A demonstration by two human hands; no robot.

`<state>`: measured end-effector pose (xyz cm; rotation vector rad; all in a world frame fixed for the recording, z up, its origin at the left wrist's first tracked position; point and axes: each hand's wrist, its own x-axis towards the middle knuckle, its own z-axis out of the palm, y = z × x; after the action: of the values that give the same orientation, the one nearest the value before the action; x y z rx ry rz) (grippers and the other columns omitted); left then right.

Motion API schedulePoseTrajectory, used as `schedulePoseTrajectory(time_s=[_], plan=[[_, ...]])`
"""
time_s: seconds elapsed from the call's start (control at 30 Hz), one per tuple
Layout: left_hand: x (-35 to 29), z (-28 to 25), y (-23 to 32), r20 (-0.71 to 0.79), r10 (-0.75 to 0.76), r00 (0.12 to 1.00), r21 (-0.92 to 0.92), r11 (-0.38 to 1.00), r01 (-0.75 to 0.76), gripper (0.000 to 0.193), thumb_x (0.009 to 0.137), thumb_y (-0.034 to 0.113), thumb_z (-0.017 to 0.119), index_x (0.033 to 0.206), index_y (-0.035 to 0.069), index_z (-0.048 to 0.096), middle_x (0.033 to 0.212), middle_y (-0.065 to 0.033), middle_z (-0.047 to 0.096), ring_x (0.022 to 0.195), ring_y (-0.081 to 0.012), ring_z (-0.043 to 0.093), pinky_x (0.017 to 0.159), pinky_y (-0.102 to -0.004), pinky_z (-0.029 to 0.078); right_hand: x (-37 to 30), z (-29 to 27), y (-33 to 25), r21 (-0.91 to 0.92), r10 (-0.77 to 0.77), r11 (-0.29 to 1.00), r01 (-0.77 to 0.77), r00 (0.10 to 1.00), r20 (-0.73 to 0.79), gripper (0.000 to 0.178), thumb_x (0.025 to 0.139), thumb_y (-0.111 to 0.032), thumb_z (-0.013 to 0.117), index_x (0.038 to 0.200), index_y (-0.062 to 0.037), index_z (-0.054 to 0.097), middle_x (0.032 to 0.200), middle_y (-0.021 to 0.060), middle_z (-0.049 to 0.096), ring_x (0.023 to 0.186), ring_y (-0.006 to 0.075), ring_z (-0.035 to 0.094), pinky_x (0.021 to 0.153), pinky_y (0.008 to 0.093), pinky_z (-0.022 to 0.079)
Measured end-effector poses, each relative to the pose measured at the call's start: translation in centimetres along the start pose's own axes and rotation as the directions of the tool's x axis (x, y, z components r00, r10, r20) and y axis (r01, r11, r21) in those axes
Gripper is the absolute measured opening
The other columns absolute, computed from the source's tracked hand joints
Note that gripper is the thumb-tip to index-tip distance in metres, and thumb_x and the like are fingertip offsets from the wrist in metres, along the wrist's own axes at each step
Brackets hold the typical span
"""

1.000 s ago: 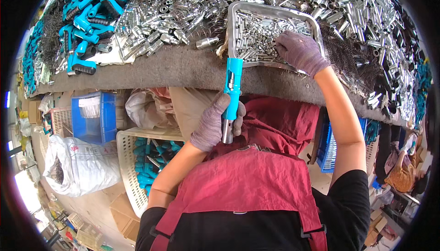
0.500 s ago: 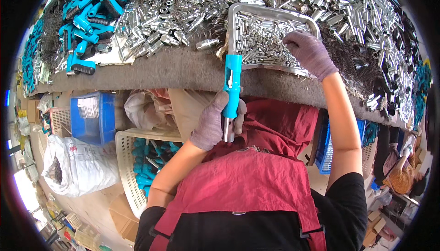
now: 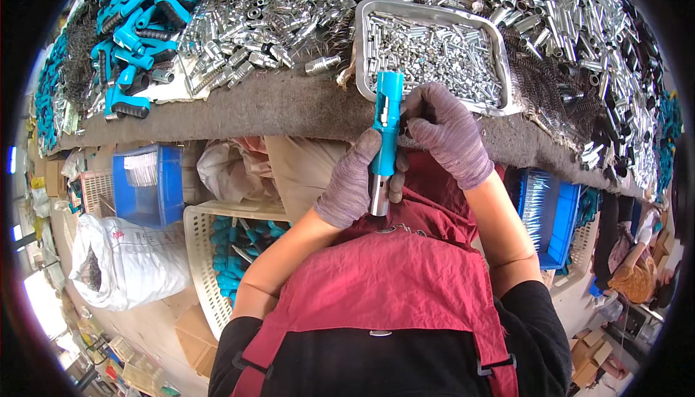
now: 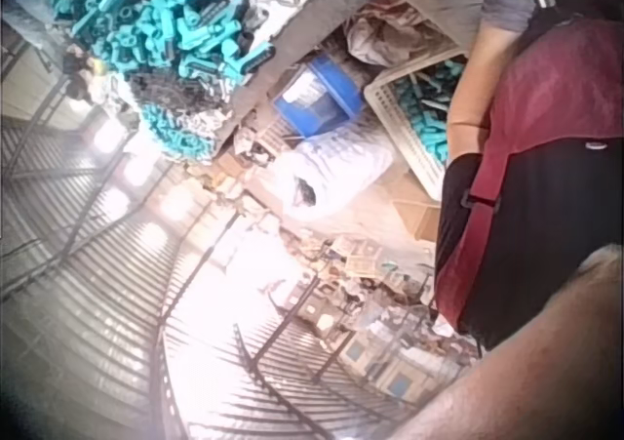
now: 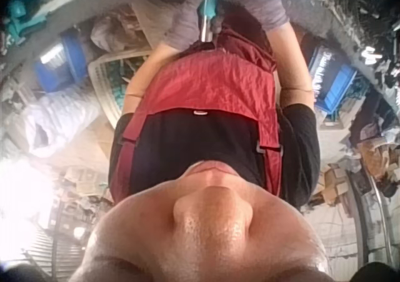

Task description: The person assembles tools by taking small pins from a metal tray, inserting metal cylinders and springs into plastic components, and attaching plastic handles to the assemblies by hand.

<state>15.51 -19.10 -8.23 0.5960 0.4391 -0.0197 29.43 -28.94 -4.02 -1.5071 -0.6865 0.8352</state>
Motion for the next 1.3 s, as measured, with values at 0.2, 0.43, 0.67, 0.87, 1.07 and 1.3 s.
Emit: schedulePoseTrajectory(time_s=[0.2,0.43,0.67,0.87,1.07,1.3], plan=[[-0.3,0.2,0.0,-0.022,0.027,0.999,0.106,0.994,-0.024,0.055,0.083,0.06,0.049,0.098,0.007,0.053,0.071,-0.0059,0.059,0.047,-0.0135,0.056,0.039,-0.0242,0.046,-1.3,0.6,0.2,-0.291,-0.153,0.947,0.136,0.988,-0.036,0.017,0.078,-0.004,0.065,0.093,-0.0037,0.056,0.081,0.007,0.056,0.077,0.0169,0.057,0.07,0.0293,0.048],[-1.3,1.5,1.3,0.045,-0.042,0.998,0.224,0.974,0.031,0.045,0.085,0.048,0.054,0.104,0.007,0.049,0.056,-0.003,0.053,0.04,-0.0109,0.051,0.033,-0.0221,0.039,-1.6,0.1,0.9,-0.537,-0.413,0.746,0.393,0.906,0.091,0.022,0.077,-0.011,0.07,0.093,-0.0054,0.057,0.081,0.0063,0.057,0.077,0.0154,0.057,0.068,0.0288,0.047],[-1.6,1.6,1.8,0.048,-0.146,0.988,0.467,0.878,0.107,0.029,0.082,0.018,0.058,0.105,0.006,0.048,0.056,-0.0039,0.052,0.039,-0.011,0.047,0.034,-0.0228,0.037,-2.4,0.1,-0.3,0.219,0.105,0.968,-0.124,0.99,0.096,0.037,0.078,-0.016,0.072,0.107,-0.0033,0.054,0.095,0.0006,0.059,0.088,0.0112,0.055,0.081,0.0272,0.047],[-1.6,1.7,1.0,0.115,0.181,0.977,0.754,0.624,-0.204,0.034,0.082,0.024,0.063,0.107,0.005,0.049,0.076,-0.0055,0.056,0.049,-0.0095,0.05,0.047,-0.0267,0.043,-3.5,-0.4,-0.1,-0.113,0.062,0.992,-0.049,0.992,0.114,0.027,0.079,-0.02,0.072,0.098,-0.0042,0.061,0.088,0.0008,0.062,0.081,0.0102,0.056,0.074,0.0279,0.048],[-1.8,1.6,1.4,0.088,-0.022,0.996,0.592,0.805,-0.034,0.05,0.082,0.018,0.064,0.122,0.005,0.038,0.074,-0.0012,0.049,0.055,-0.009,0.047,0.05,-0.0225,0.041,-3.4,-0.1,-0.9,0.125,0.058,0.99,-0.057,0.998,-0.005,0.024,0.081,-0.023,0.069,0.092,-0.0033,0.062,0.08,-0.0003,0.06,0.076,0.0074,0.054,0.069,0.0256,0.047],[-0.5,0.0,2.1,0.139,0.53,0.837,0.951,0.165,-0.263,0.039,0.079,0.015,0.067,0.11,0.001,0.047,0.078,-0.0101,0.054,0.06,-0.0204,0.053,0.056,-0.0301,0.045,2.3,-9.1,-0.2,-0.982,-0.2,0.186,0.024,0.98,-0.014,0.016,0.079,-0.02,0.062,0.091,-0.0104,0.066,0.087,0.0137,0.062,0.087,0.0293,0.06,0.079,0.0407,0.047]])
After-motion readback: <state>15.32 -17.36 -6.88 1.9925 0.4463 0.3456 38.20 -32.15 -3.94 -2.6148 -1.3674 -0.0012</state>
